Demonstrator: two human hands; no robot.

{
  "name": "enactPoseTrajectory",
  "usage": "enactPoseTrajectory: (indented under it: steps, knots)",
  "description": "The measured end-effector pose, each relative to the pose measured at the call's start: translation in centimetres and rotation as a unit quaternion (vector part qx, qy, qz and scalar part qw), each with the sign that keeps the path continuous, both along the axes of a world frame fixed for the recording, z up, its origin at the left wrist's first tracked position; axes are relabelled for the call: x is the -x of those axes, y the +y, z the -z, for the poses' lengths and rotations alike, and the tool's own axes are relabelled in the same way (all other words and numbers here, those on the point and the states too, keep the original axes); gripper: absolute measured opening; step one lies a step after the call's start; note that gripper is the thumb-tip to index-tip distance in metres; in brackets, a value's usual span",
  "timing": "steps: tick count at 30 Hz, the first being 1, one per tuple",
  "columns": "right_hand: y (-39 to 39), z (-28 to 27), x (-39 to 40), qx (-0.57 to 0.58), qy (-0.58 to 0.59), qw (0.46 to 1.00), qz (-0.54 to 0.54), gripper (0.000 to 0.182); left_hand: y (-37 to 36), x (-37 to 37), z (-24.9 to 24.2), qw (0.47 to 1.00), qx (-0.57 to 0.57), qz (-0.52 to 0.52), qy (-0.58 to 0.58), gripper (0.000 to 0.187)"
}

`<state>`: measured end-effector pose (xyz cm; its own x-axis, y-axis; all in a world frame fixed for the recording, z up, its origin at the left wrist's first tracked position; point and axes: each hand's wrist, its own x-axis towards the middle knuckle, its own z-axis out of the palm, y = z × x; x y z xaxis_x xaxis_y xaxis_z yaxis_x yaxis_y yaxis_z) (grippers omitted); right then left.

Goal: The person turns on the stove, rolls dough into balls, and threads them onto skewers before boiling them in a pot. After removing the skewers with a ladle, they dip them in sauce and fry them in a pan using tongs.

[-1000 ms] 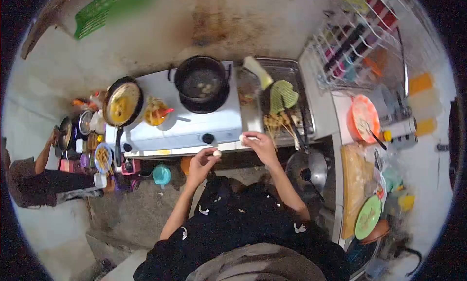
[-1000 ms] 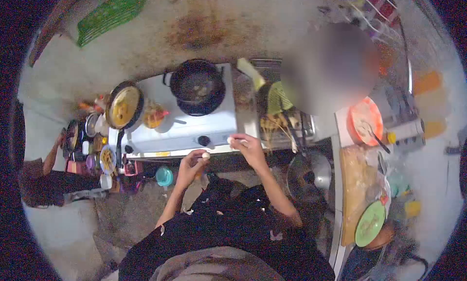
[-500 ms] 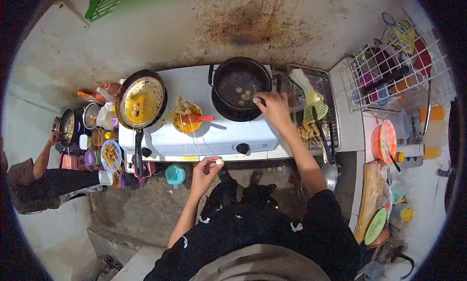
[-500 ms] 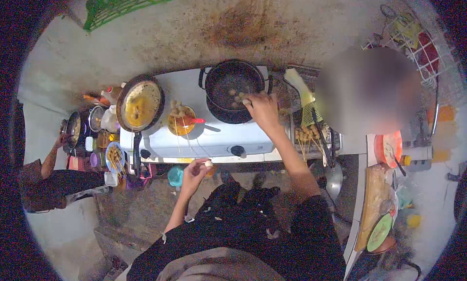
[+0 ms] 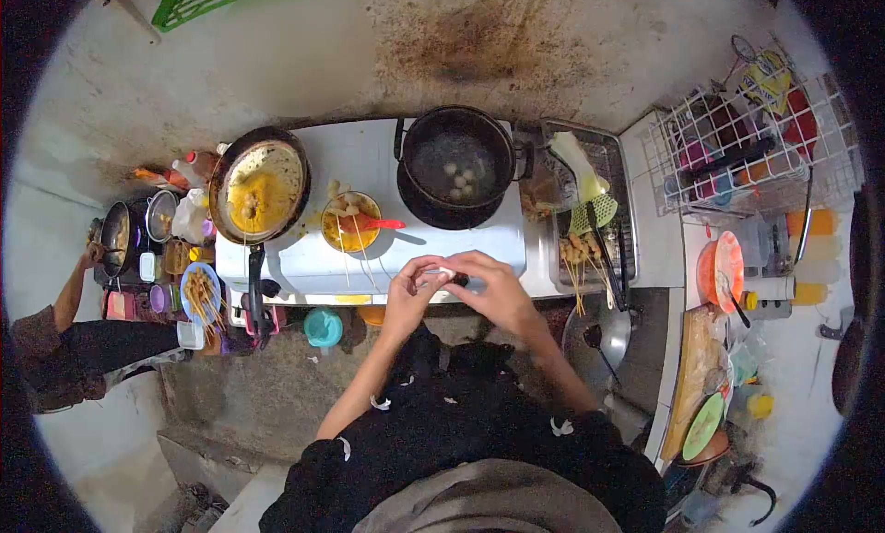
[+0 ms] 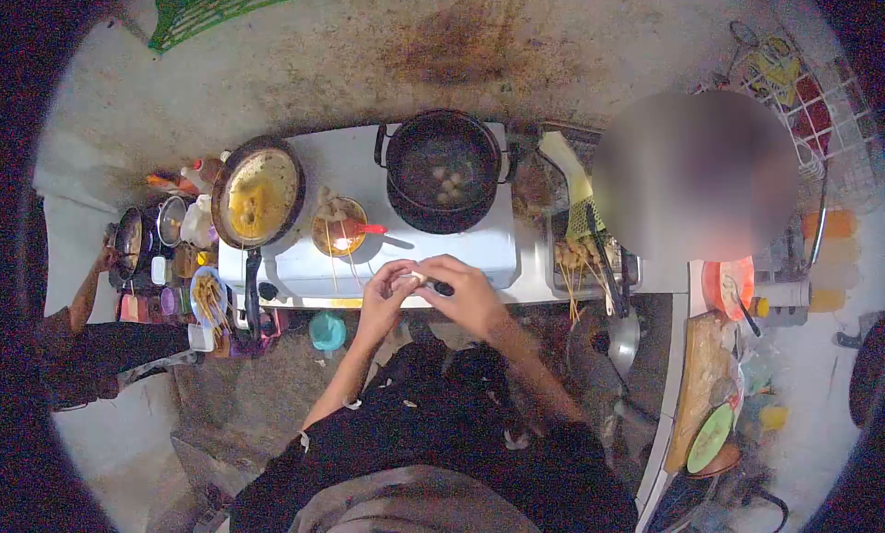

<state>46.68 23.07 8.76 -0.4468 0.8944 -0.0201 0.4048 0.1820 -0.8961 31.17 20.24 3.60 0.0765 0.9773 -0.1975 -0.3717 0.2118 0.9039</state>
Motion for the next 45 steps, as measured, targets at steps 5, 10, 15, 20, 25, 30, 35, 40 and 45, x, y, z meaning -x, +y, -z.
enactPoseTrajectory:
  steps: [5,10,15,20,25,30,35,40,45]
  knots:
    - [-0.3,1.6,-0.1,-0.061,-0.004,0.995,0.075,0.027,-0.4,-0.5,1.0,1.000,0.006,0.019,0.001,0.031]
    - [5.3,2.5,-1.6,-0.126,-0.045,0.975,0.178,0.018,-0.8,0.2,1.2,0.998,0.008,0.039,0.055,0.031]
    - [9.6,4.7,-3.3,-0.316,-0.219,0.909,0.164,0.013,-1.8,0.7,1.9,0.997,-0.009,0.055,0.061,0.029]
    - [8.0,3.8,-4.8,-0.326,-0.270,0.880,0.214,0.021,-2.4,-0.4,2.0,0.995,-0.016,0.081,0.063,0.027]
    - [1.9,0.4,-7.3,-0.277,-0.193,0.900,0.274,0.021,-2.7,-2.9,1.9,0.989,-0.007,0.141,0.051,0.027]
    - [-5.8,-0.1,-10.8,-0.203,-0.158,0.914,0.315,0.018,-3.1,-7.5,1.9,0.969,-0.031,0.232,0.074,0.026]
    - [-11.9,-0.4,-16.3,-0.106,-0.182,0.926,0.312,0.019,-3.9,-14.7,1.5,0.933,-0.064,0.347,0.069,0.026]
    - [-16.6,-1.0,-25.9,-0.115,-0.208,0.899,0.367,0.025,-4.9,-23.6,-1.2,0.843,-0.148,0.502,0.124,0.029]
    - [-22.5,-2.7,-36.2,-0.100,-0.262,0.845,0.456,0.027,-4.4,-33.1,-4.5,0.774,-0.321,0.525,0.146,0.032]
